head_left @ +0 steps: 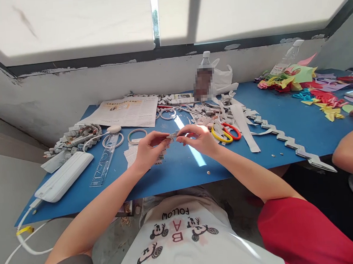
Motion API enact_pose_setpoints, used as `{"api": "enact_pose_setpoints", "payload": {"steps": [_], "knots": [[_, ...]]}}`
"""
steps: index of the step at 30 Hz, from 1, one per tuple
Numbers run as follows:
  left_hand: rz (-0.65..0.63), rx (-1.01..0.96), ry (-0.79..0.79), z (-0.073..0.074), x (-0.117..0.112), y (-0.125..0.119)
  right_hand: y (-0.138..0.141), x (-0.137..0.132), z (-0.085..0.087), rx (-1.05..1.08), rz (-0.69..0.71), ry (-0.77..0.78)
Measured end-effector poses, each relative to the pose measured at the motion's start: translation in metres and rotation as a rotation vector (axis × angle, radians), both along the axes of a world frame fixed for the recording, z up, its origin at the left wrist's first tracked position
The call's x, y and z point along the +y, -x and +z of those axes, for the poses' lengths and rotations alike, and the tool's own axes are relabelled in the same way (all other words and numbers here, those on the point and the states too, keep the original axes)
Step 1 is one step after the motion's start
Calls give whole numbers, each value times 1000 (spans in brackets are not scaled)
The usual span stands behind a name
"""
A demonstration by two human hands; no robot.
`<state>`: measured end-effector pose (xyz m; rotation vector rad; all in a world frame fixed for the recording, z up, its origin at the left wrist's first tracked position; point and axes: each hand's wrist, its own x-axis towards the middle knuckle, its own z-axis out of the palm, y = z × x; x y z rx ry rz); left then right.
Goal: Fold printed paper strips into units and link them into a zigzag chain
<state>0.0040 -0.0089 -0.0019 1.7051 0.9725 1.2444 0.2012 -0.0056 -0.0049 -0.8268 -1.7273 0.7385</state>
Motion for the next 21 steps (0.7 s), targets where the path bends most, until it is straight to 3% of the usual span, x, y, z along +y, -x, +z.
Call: {"api": "enact_pose_setpoints", "payload": {"steps": [6, 13, 21], "knots": [[4, 116, -130, -8, 0, -1, 5, 4, -8, -77, -24, -50], [-18, 206, -152, -16, 4, 1, 5, 2, -10, -140, -27, -53], [-2, 378, -264, -20, 7, 2, 7, 2, -13, -202, -79, 97]]}}
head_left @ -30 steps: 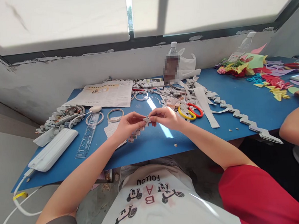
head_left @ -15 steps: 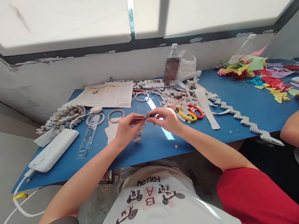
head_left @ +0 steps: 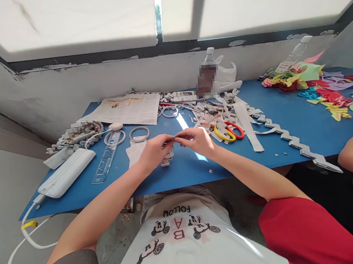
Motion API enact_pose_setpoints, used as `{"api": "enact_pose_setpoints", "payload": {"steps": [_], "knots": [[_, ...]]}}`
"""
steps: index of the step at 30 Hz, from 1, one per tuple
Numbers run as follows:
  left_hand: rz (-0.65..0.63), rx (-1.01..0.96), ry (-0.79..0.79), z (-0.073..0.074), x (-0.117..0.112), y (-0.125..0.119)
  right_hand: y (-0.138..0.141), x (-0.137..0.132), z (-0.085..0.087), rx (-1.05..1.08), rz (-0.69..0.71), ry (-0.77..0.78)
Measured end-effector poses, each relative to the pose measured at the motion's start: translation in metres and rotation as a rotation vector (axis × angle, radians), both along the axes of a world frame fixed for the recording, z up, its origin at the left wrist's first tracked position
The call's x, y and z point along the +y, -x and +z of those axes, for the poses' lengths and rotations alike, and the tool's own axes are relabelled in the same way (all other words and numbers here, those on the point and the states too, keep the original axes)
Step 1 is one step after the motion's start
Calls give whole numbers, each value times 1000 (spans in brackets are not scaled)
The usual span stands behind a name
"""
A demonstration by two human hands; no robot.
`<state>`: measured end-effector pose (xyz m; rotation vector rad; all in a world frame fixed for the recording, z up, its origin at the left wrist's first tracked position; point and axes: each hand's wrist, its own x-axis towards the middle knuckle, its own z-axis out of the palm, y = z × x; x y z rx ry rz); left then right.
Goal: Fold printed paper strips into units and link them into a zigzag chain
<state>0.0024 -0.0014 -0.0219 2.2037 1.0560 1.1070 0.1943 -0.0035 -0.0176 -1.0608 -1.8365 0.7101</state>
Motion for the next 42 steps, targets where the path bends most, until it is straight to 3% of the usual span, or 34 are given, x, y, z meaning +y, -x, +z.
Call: {"api": "enact_pose_setpoints", "payload": {"steps": [13, 30, 35, 39, 42], "knots": [[-77, 27, -112, 7, -3, -1, -7, 3, 7, 29, 41, 20], [-69, -80, 78, 12, -7, -2, -9, -2, 15, 126, 55, 120], [-36, -314, 384, 21, -4, 0, -9, -1, 14, 279, 56, 111], [-141, -507, 720, 24, 3, 3, -6, 2, 12, 328, 44, 190], [-154, -524, 846, 23, 5, 2, -2, 2, 10, 332, 75, 203]]}}
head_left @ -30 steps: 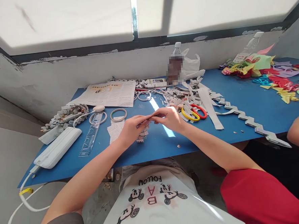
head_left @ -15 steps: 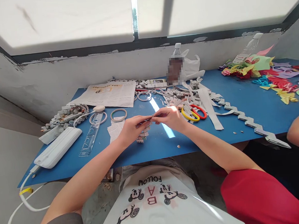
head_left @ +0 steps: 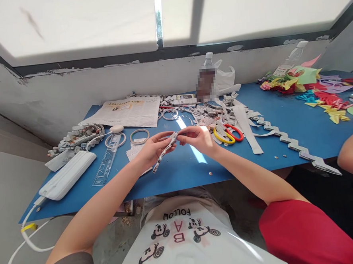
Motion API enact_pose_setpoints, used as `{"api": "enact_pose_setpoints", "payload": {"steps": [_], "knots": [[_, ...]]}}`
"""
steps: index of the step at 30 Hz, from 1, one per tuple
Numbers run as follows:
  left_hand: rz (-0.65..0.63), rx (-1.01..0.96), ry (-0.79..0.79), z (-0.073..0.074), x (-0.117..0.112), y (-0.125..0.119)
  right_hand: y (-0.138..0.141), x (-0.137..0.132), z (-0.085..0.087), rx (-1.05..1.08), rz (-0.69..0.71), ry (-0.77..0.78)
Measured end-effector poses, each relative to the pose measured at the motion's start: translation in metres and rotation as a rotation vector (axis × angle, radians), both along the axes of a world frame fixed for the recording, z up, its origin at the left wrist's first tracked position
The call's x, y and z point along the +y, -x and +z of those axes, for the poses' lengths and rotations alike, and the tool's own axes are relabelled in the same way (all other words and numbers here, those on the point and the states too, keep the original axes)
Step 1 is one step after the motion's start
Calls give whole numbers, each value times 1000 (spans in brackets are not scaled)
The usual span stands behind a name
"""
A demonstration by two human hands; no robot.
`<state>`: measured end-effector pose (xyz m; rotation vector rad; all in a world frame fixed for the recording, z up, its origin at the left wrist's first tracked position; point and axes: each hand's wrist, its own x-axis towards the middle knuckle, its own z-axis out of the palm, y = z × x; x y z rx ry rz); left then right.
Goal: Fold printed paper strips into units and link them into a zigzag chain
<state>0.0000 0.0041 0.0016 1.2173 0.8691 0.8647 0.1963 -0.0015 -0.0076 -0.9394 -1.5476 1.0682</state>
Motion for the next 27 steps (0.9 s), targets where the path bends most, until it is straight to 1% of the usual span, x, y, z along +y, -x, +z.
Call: {"api": "enact_pose_setpoints", "payload": {"steps": [7, 13, 19, 22, 24, 27], "knots": [[5, -12, 92, 3, -1, -4, 3, -3, -2, -7, -12, -35], [5, 17, 97, 3, 0, -3, 2, -4, -1, 5, -4, -43], [-5, -19, 97, 2, 0, -2, 2, -4, -2, -5, -3, -58], [-25, -4, 47, -1, 1, -2, 3, -4, -2, -25, -13, -72], [-34, 10, -19, -4, 1, -2, 4, -5, -3, -29, -36, -69], [12, 79, -203, -8, -2, -3, 5, -6, -4, -38, -74, -95]]}}
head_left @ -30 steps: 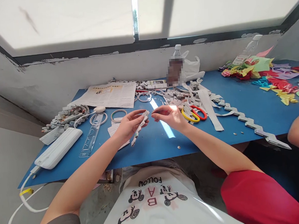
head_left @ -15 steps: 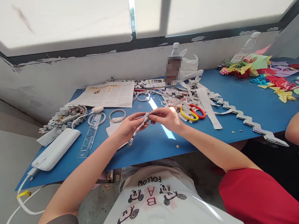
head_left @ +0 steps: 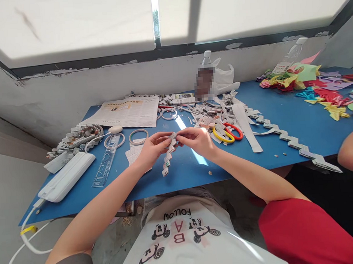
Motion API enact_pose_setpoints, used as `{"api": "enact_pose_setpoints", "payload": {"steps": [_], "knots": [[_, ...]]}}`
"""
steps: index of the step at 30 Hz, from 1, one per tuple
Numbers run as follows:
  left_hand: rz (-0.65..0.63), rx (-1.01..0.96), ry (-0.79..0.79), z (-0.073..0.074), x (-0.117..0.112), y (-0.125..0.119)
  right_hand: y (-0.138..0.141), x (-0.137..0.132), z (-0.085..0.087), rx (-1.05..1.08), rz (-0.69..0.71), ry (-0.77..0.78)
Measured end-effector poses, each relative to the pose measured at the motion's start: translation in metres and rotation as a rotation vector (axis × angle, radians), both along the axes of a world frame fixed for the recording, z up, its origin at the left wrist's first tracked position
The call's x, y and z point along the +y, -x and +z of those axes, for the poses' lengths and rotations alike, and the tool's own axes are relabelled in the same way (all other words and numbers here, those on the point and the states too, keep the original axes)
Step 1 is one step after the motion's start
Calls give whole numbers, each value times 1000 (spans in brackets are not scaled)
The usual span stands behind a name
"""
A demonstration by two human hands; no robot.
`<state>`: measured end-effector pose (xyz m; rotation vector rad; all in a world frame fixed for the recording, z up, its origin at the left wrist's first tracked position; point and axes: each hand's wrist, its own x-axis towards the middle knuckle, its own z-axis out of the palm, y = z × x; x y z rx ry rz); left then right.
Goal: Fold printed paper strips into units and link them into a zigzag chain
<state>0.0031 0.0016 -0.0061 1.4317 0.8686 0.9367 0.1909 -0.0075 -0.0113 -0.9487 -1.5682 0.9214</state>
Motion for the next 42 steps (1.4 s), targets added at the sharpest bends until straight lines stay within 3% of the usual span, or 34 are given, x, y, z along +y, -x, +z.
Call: {"api": "enact_pose_setpoints", "payload": {"steps": [7, 11, 20, 27, 38, 42], "knots": [[270, 197, -815, -3, -14, -4, -1, -6, 0, -121, -100, -427], [313, 191, -1012, -2, -19, -3, -1, -8, -1, -143, -96, -642], [309, 149, -1097, 0, -22, -2, -1, -10, -3, -207, -136, -736], [284, 102, -1194, -1, -17, -2, 1, -5, -6, -133, -126, -887], [278, 116, -1187, -1, -17, -1, 1, -6, -3, -150, -130, -902], [270, 135, -1118, 0, -18, -3, -2, -6, -2, -240, -164, -953]]}}
